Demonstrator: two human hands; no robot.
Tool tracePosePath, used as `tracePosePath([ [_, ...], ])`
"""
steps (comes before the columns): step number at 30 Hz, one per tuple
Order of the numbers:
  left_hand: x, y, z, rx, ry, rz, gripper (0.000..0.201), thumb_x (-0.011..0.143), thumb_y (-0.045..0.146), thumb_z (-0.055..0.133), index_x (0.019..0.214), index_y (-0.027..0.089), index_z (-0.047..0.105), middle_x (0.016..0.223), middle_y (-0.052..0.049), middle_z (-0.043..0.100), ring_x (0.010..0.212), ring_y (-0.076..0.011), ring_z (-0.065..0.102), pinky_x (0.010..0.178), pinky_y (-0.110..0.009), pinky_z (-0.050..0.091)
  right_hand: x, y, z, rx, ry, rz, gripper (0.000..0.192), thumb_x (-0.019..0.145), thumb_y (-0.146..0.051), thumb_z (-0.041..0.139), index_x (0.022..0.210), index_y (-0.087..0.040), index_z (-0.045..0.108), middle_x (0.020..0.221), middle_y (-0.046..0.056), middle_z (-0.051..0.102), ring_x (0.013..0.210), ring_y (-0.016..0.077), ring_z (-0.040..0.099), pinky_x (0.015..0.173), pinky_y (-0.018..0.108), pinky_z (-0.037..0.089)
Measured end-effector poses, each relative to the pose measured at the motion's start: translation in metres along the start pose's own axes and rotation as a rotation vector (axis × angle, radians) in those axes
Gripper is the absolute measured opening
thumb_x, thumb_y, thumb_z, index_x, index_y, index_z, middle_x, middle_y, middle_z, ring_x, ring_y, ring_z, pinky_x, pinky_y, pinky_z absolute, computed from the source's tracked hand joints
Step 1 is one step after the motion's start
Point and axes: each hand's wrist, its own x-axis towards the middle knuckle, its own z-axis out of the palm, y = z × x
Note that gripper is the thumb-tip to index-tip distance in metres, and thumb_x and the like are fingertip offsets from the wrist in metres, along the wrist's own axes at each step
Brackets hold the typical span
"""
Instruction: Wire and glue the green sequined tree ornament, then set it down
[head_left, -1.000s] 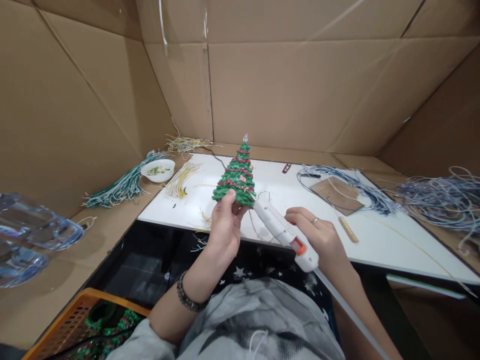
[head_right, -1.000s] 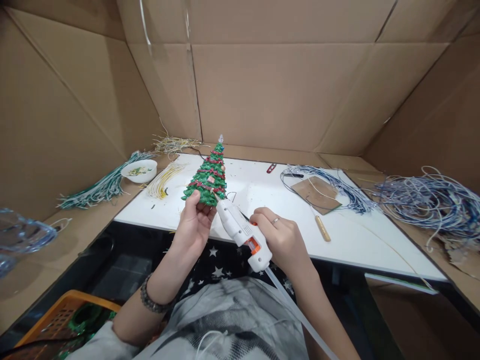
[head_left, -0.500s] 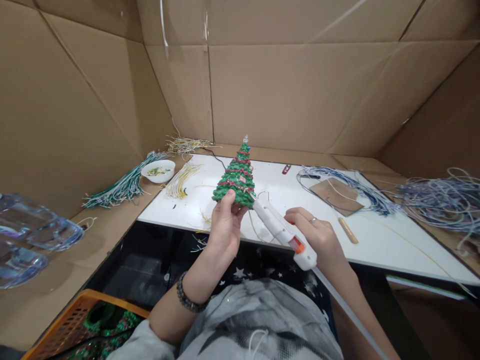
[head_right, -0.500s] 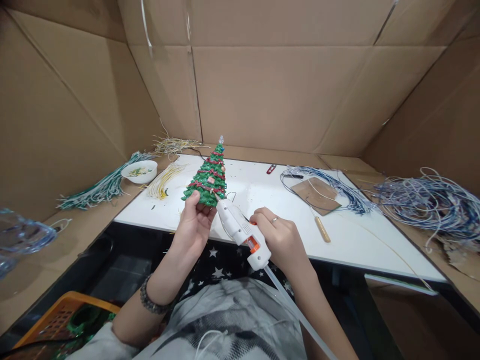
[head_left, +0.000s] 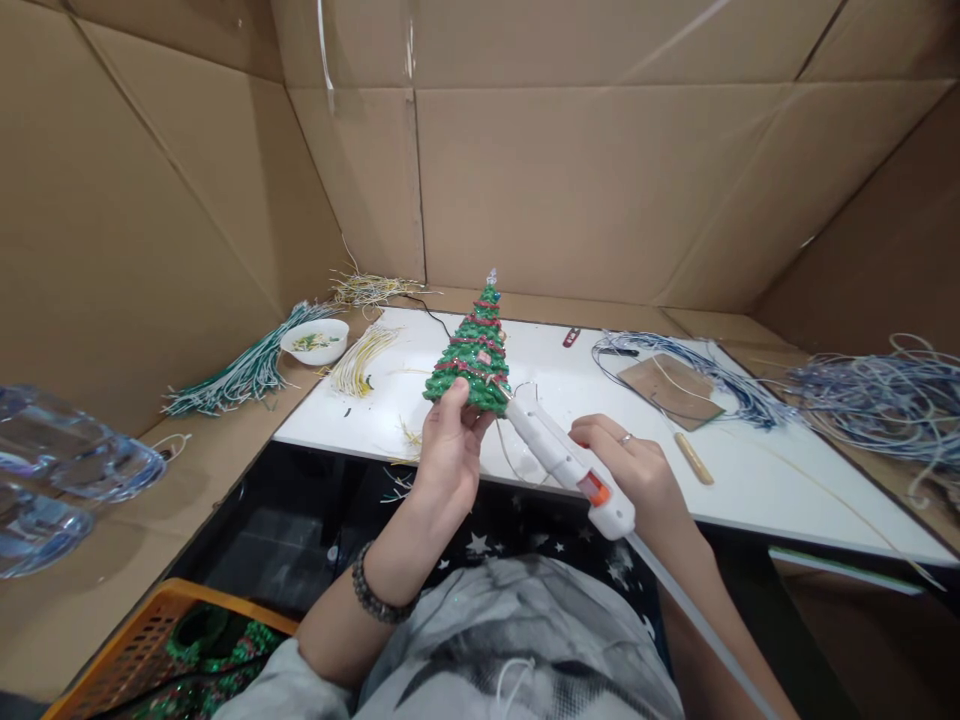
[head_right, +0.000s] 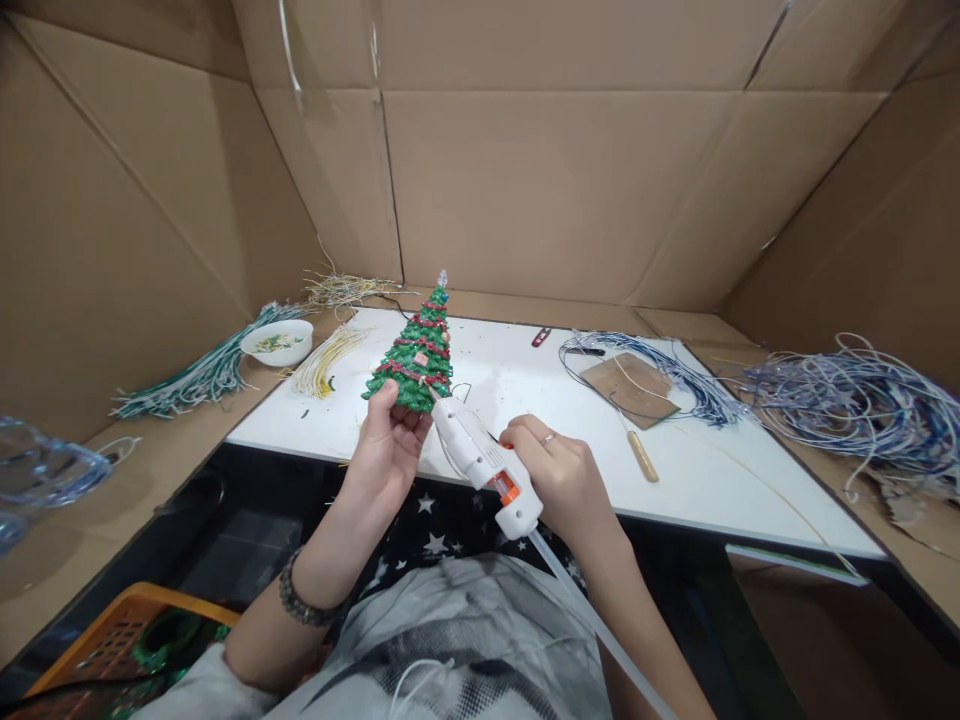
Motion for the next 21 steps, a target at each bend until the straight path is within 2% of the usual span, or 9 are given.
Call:
tracePosePath([
  [9,-0.0004,-0.0001,-0.0010,-0.023,-0.016,-0.009,0.017,0.075,0.027,0.084,0.081,0.020,0.071,0.079,0.003,0.078,0.073,-0.0105,0.072,0.068,-0.020,0.054,-0.0015,0.0008,-0.0002,0.025,-0.016,0.006,0.022,0.100,-0.010,0.040,0.091,-0.021,0.057,0.084,0.004,0.069,0.066,0.0150,0.068,0.057,0.024,0.048],
  [16,0.0009,-0.0019,-0.0029,0.002,-0.004,0.001,0.022,0.072,0.032,0.086,0.083,0.020,0.070,0.082,0.002,0.078,0.076,-0.0123,0.072,0.073,-0.022,0.054,-0.0019,0.0011,0.0012,0.018,-0.030,0.013,0.022,0.101,-0.010,0.041,0.091,-0.021,0.057,0.084,0.003,0.069,0.063,0.0144,0.067,0.056,0.024,0.047],
  [21,0.0014,-0.0023,-0.0023,-0.019,-0.014,-0.008,0.016,0.076,0.029,0.083,0.082,0.020,0.071,0.081,0.003,0.078,0.074,-0.0112,0.072,0.070,-0.021,0.054,0.0034,-0.0027,-0.0024,-0.010,-0.024,-0.017,0.025,0.102,-0.010,0.038,0.089,-0.021,0.057,0.080,0.004,0.069,0.062,0.0153,0.069,0.055,0.024,0.048],
])
